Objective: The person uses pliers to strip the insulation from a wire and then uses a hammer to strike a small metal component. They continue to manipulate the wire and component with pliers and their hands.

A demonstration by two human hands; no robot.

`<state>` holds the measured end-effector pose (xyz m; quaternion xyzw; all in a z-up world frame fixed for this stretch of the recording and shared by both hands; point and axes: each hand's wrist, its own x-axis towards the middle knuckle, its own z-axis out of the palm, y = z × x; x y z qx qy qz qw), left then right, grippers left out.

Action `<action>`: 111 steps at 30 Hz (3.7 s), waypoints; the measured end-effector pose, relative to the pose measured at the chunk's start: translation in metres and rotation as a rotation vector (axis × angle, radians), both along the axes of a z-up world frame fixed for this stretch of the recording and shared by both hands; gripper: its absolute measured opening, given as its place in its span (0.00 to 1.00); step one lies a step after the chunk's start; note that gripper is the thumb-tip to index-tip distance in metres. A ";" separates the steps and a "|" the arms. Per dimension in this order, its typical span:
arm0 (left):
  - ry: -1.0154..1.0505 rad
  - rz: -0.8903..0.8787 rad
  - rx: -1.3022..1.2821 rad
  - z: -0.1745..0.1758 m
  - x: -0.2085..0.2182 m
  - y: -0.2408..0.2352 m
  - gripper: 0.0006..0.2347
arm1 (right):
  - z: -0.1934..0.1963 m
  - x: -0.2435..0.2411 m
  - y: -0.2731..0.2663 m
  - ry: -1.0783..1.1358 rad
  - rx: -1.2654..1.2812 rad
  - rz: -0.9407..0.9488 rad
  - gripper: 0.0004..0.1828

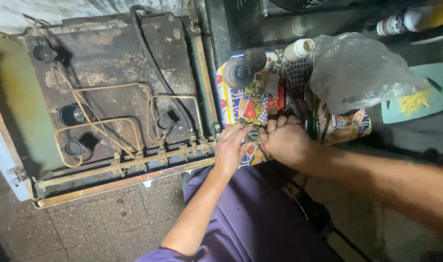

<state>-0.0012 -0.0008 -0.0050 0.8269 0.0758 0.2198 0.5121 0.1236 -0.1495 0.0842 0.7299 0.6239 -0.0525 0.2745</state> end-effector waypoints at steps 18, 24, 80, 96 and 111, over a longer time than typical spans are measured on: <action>-0.007 -0.004 0.001 -0.002 -0.002 -0.001 0.22 | 0.051 0.033 0.049 0.609 -0.384 -0.734 0.16; -0.017 0.006 0.051 -0.021 -0.002 -0.006 0.23 | 0.024 0.047 0.058 0.737 -0.508 -1.044 0.18; 0.110 0.169 0.368 0.013 -0.015 -0.020 0.12 | -0.023 -0.066 -0.140 1.448 1.023 -1.476 0.26; 0.149 0.325 -0.036 0.075 -0.030 -0.018 0.13 | -0.012 -0.069 -0.134 1.363 0.981 -1.434 0.27; 0.295 -0.126 0.471 0.064 0.051 -0.035 0.06 | -0.027 -0.107 -0.159 1.343 1.057 -1.560 0.25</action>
